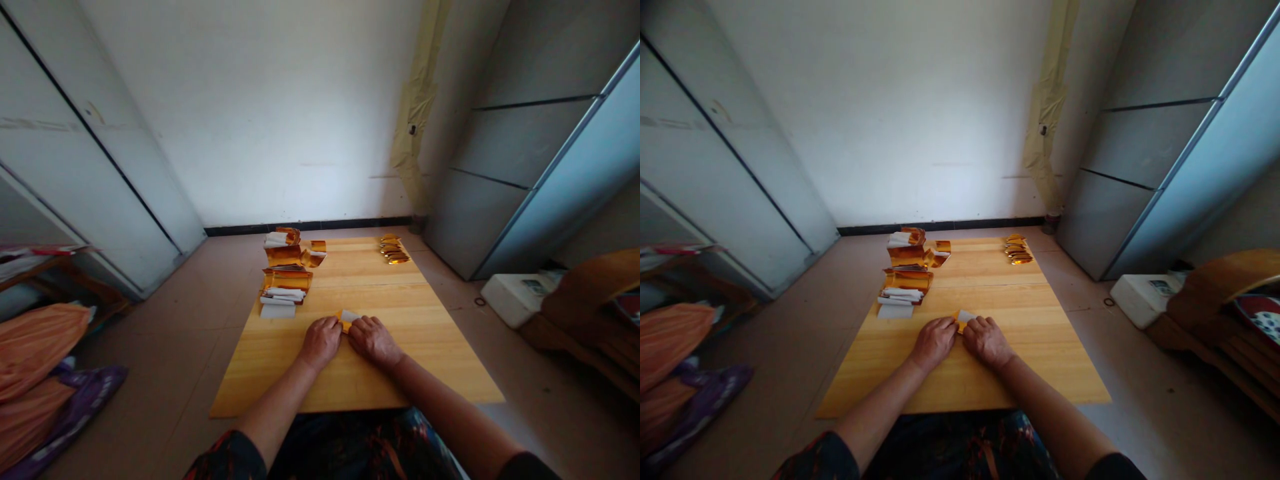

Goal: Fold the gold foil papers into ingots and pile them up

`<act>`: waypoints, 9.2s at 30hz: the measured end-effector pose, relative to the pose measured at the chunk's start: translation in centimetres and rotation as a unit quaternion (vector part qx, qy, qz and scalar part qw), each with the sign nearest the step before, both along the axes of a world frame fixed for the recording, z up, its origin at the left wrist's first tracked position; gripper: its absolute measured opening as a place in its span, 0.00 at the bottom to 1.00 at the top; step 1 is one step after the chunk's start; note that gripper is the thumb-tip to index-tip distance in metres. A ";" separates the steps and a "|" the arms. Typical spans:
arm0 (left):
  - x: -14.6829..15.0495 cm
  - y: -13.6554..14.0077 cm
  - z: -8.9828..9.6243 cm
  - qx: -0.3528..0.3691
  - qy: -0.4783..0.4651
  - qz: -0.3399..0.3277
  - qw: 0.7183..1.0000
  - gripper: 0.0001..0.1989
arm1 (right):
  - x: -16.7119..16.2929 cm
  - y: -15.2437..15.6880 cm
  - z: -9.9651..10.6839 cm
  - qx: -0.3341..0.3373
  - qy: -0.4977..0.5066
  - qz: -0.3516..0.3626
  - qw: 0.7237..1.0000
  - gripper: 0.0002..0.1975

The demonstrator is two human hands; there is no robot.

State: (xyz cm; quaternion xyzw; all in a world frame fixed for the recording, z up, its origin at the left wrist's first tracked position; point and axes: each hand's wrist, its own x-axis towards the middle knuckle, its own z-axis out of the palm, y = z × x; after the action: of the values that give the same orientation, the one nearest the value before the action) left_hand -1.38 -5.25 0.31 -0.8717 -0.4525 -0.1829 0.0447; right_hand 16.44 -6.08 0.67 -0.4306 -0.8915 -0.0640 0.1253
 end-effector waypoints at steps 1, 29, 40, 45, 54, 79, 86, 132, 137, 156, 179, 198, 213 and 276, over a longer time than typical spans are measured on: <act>0.0 0.0 -0.1 0.005 0.000 -0.001 1.000 0.10 | 0.1 -0.1 0.1 -0.003 0.007 -0.004 1.000 0.07; -0.6 -0.5 -0.4 0.016 0.020 -0.030 0.999 0.10 | 1.0 1.8 1.1 -0.188 0.101 -0.185 0.959 0.09; -0.7 -0.7 -0.8 -0.029 0.048 -0.034 0.998 0.12 | 0.5 2.5 2.1 -0.224 0.031 -0.212 0.951 0.09; -0.5 -0.8 -0.4 -0.045 0.077 -0.022 0.996 0.13 | 0.1 2.5 2.3 -0.217 -0.006 -0.219 0.951 0.10; -0.4 -1.0 -0.7 -0.020 0.069 -0.024 0.997 0.11 | -0.2 2.3 2.1 -0.178 -0.080 -0.177 0.965 0.12; -0.6 -1.4 -1.1 -0.023 0.061 -0.024 0.998 0.19 | 2.6 2.9 1.5 -0.226 0.072 -0.058 0.970 0.07; -0.7 -1.5 -1.1 -0.020 0.057 -0.023 0.998 0.19 | 1.5 3.0 2.0 -0.222 0.026 -0.104 0.969 0.09; -0.4 1.3 0.2 -0.189 -0.142 0.058 0.970 0.04 | -1.9 -1.9 1.3 -0.127 0.039 -0.108 0.985 0.11; -1.5 2.0 0.3 -0.233 -0.118 0.009 0.965 0.05 | -0.4 -1.6 0.7 -0.152 0.075 -0.046 0.984 0.10; -2.0 2.2 0.2 -0.259 -0.091 -0.020 0.961 0.07 | 0.1 0.6 -1.1 -0.095 0.143 0.082 0.982 0.12; -2.1 2.2 0.7 -0.280 -0.093 -0.025 0.955 0.08 | -0.9 3.2 -0.1 -0.253 0.191 -0.022 0.948 0.05; -1.8 2.1 0.0 -0.251 -0.100 -0.010 0.963 0.04 | -1.7 2.8 0.1 -0.213 0.115 -0.079 0.967 0.04; -1.6 2.0 0.0 -0.241 -0.116 -0.005 0.963 0.03 | -0.7 2.6 -1.2 -0.193 0.261 -0.059 0.944 0.10; -2.5 3.3 1.6 -0.066 0.019 -0.061 0.996 0.09 | -0.4 2.2 1.9 -0.013 -0.124 0.085 0.989 0.11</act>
State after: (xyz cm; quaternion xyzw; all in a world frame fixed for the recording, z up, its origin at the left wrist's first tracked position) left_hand -3.85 -1.92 1.90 -0.9020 -0.4085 -0.1386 -0.0163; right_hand 16.03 -3.92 2.62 -0.3436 -0.9342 -0.0950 0.0129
